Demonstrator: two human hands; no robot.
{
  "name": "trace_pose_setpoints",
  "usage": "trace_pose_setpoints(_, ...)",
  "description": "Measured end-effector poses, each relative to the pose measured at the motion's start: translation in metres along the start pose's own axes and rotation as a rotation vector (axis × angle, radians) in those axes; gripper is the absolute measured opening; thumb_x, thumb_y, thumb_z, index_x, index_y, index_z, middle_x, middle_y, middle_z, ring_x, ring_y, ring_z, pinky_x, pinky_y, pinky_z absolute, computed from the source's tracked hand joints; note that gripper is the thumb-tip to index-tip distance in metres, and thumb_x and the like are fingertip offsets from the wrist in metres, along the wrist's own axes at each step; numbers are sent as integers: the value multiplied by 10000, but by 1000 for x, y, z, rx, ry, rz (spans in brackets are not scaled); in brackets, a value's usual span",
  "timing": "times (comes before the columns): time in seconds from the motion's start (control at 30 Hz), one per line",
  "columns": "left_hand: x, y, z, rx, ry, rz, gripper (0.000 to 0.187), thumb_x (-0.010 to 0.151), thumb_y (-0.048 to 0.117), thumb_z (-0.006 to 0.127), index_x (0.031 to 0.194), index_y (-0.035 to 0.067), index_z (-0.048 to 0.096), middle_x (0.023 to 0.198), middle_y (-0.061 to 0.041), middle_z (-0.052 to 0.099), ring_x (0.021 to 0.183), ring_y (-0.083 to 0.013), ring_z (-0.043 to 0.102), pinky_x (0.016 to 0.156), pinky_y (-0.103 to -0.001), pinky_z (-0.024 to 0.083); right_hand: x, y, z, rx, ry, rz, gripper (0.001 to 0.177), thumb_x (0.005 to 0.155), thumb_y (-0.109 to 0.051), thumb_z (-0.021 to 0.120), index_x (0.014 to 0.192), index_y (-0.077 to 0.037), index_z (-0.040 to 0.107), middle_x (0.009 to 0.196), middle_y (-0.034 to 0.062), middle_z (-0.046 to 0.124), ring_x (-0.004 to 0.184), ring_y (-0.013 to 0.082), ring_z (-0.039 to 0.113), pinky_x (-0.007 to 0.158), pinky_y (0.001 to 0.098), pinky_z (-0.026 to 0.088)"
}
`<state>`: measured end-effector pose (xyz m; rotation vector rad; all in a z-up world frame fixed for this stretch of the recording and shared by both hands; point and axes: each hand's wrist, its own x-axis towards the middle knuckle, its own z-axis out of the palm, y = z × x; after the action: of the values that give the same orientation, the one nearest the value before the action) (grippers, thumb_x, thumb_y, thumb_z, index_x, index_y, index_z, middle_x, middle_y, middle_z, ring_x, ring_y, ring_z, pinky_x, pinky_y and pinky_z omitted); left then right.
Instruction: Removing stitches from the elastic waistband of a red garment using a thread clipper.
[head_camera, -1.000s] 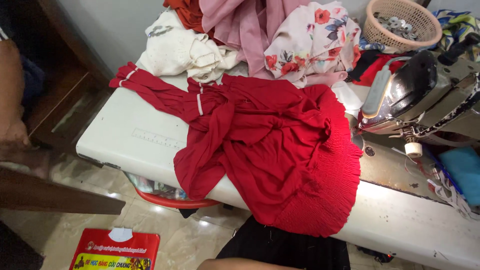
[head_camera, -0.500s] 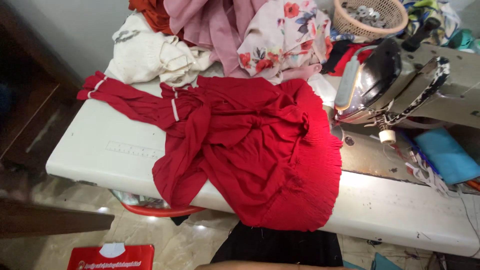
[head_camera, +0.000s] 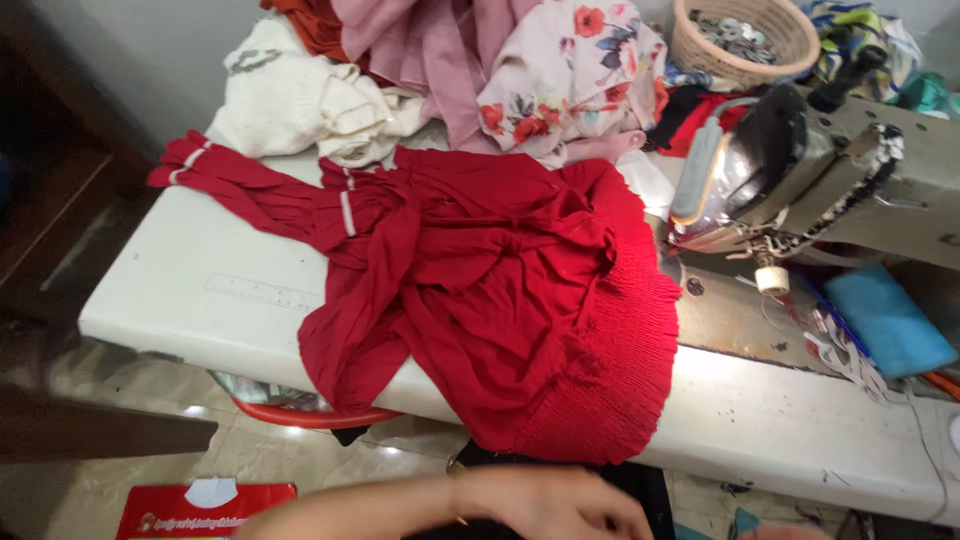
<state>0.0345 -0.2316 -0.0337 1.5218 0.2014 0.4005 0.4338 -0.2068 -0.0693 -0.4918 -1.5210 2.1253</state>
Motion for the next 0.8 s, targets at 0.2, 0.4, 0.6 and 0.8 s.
trace_pose_setpoints(0.2,-10,167,-91,518,649,-134,305,988,324,603,1078,49,702,867,-79,752,748,-173,745,664,-347,574,30,-71,59,28,98,-10,410,1048,-311,519,988,66,667,862,172,663,849,301,661,885,538,516)
trace_pose_setpoints(0.4,36,108,-173,981,892,53,284,979,305,647,904,33,679,864,-128,723,850,-317,693,713,-462,518,131,-139,106,-449,524,317,371,997,-302,500,1217,-52,663,705,0,486,622,109,443,552,283,379)
trace_pose_setpoints(0.6,79,54,-196,896,990,152,282,880,266,740,786,5,691,796,-137,705,783,-277,678,708,-412,521,200,-167,95,-869,643,181,379,995,-314,531,1313,-137,637,731,-3,515,624,101,411,568,275,387)
trace_pose_setpoints(0.8,79,38,-207,146,943,166,140,999,137,643,917,24,663,778,24,636,724,-14,539,639,-208,445,246,-158,51,-1108,666,-37,278,964,-217,626,1192,-63,663,808,50,630,695,100,504,657,272,478)
